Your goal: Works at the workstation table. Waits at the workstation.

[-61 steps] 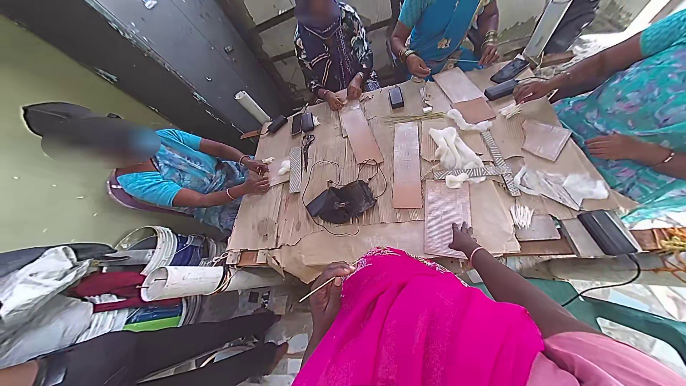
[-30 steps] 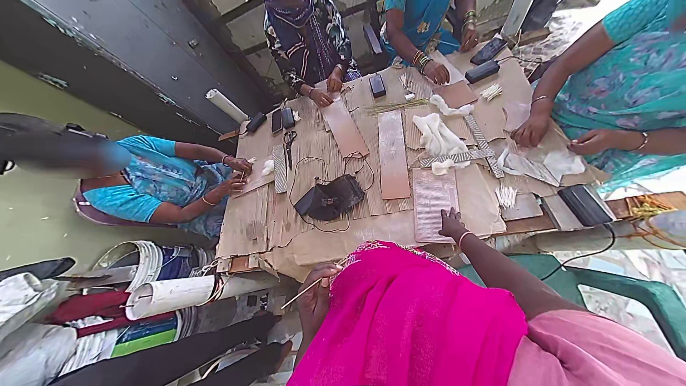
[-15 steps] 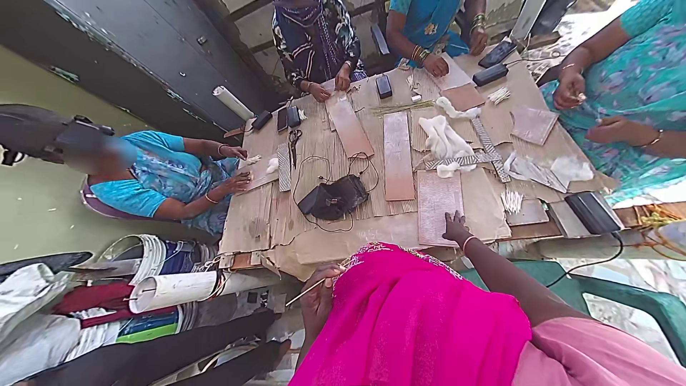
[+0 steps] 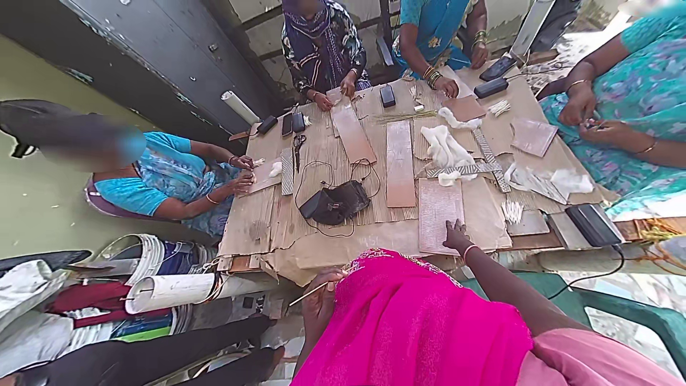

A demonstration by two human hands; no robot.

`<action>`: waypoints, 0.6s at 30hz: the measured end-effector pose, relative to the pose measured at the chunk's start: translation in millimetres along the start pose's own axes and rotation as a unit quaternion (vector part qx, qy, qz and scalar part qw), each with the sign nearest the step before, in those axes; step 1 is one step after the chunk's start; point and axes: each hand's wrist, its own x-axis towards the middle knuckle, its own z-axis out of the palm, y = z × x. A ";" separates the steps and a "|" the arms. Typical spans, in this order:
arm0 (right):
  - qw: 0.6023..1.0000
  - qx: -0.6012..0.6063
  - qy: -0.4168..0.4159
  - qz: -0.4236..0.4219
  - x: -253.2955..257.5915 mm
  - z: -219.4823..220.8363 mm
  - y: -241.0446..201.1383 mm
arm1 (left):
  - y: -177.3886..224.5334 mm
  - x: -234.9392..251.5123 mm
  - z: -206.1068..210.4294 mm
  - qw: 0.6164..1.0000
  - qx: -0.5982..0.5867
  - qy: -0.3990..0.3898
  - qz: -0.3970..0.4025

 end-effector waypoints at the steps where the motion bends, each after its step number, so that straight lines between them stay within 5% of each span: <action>1: 1.000 0.001 0.001 -0.001 0.2 0.6 0.3 | 0.3 0.0 0.1 1.000 -0.002 0.000 0.000; 18: 1.000 -0.009 0.020 -0.006 8.1 7.5 4.6 | -6.3 -3.1 1.2 0.999 0.008 0.029 0.021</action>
